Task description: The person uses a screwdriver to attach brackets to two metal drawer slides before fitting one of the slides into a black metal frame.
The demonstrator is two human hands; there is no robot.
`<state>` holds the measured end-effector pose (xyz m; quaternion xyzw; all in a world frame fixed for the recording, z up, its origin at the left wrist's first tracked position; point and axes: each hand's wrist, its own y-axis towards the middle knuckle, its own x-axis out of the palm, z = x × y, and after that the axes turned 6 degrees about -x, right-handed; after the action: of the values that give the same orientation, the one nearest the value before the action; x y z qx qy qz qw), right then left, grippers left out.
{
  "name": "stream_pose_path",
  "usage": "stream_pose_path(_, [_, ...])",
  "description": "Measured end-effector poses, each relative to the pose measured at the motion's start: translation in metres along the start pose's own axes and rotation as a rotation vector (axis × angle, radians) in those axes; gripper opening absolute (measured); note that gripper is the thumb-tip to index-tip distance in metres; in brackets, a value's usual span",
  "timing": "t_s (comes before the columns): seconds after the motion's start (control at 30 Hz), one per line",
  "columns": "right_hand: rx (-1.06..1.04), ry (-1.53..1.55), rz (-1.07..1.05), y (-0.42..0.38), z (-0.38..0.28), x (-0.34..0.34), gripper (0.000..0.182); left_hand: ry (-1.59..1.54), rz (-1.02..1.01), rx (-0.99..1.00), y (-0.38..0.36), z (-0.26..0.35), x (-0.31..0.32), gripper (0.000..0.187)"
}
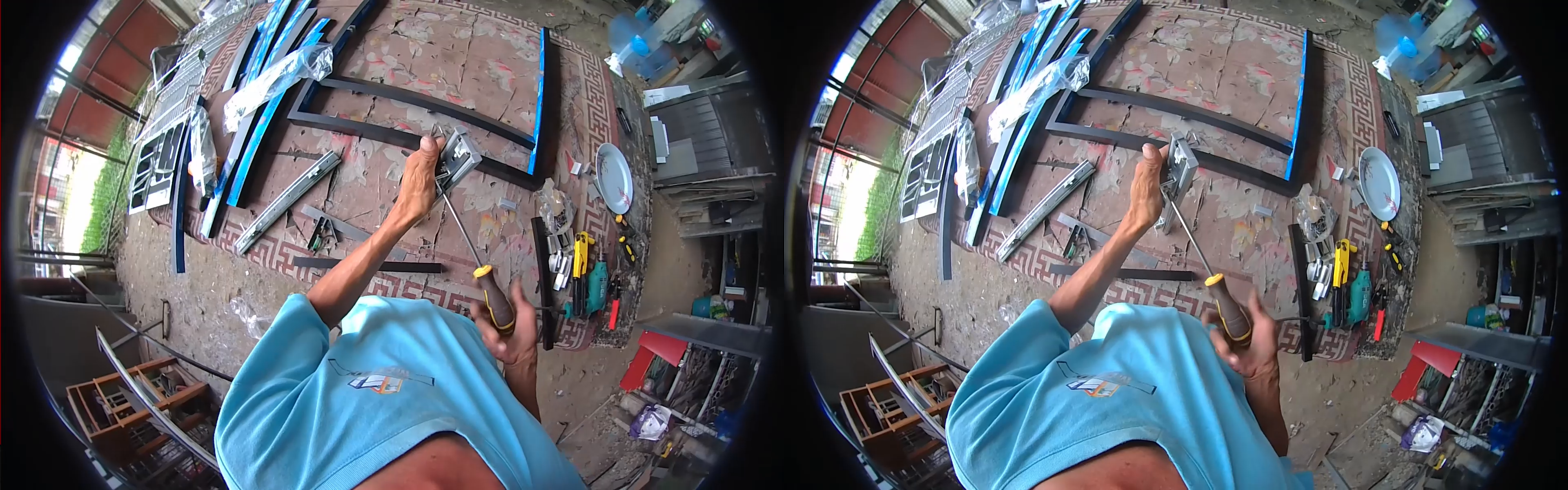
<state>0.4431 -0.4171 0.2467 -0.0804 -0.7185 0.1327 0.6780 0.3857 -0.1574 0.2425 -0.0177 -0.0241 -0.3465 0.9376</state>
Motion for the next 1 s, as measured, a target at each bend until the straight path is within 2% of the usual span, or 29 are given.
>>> stream_pose_path(0.03, [-0.019, -0.014, 0.141, 0.000, 0.005, 0.004, 0.066, 0.000, 0.015, 0.005, 0.001, -0.006, 0.002, 0.079])
stream_pose_path(0.07, [-0.035, -0.274, 0.137, -0.002, 0.005, 0.005, 0.051, 0.008, 0.033, 0.017, 0.000, -0.011, 0.004, 0.077])
stream_pose_path(0.13, [-0.266, -1.156, 0.376, -0.002, 0.013, 0.024, 0.036, 0.033, 0.010, 0.036, -0.003, -0.019, 0.008, 0.075])
stream_pose_path(0.17, [-0.551, -1.654, 0.417, 0.003, 0.018, 0.009, 0.044, 0.030, 0.014, 0.038, -0.010, -0.010, 0.012, 0.074])
stream_pose_path(0.2, [-0.634, -1.982, 0.629, 0.006, 0.023, 0.007, 0.050, 0.070, -0.001, 0.045, -0.016, -0.005, 0.015, 0.073])
stream_pose_path(0.27, [-0.668, -1.669, 0.518, 0.007, 0.015, -0.003, 0.054, 0.139, -0.013, 0.089, -0.022, -0.009, 0.022, 0.070])
stream_pose_path(0.3, [-0.556, -1.543, 0.453, 0.002, 0.010, 0.005, 0.049, 0.120, -0.052, 0.106, -0.027, -0.010, 0.027, 0.067])
stream_pose_path(0.33, [-0.553, -1.550, 0.449, 0.000, 0.003, 0.006, 0.049, 0.101, -0.094, 0.119, -0.033, -0.012, 0.033, 0.064])
stream_pose_path(0.4, [-0.282, -1.209, 0.339, -0.004, -0.011, 0.010, 0.042, 0.130, -0.157, 0.214, -0.043, -0.016, 0.046, 0.055])
stream_pose_path(0.43, [-0.241, -1.201, 0.355, -0.002, -0.013, 0.013, 0.035, 0.124, -0.167, 0.245, -0.047, -0.017, 0.053, 0.053])
stream_pose_path(0.6, [-0.210, -1.118, 0.407, 0.003, -0.030, 0.012, 0.026, 0.163, -0.176, 0.300, -0.045, -0.023, 0.071, 0.049])
stream_pose_path(0.67, [-0.262, -1.340, 0.365, 0.006, -0.037, 0.004, 0.022, 0.178, -0.194, 0.315, -0.043, -0.023, 0.071, 0.058])
stream_pose_path(0.7, [-0.293, -1.338, 0.384, 0.009, -0.039, 0.004, 0.024, 0.177, -0.200, 0.311, -0.043, -0.021, 0.070, 0.058])
stream_pose_path(0.83, [-0.287, -1.211, 0.390, 0.019, -0.037, 0.017, 0.019, 0.155, -0.224, 0.123, -0.039, -0.017, 0.063, 0.068])
stream_pose_path(0.93, [-0.307, -1.075, 0.401, 0.030, -0.034, 0.021, 0.014, 0.168, -0.214, 0.097, -0.034, -0.014, 0.058, 0.071])
stream_pose_path(1.0, [-0.265, -1.020, 0.411, 0.030, -0.039, 0.032, 0.015, 0.182, -0.303, 0.061, -0.030, -0.015, 0.048, 0.074])
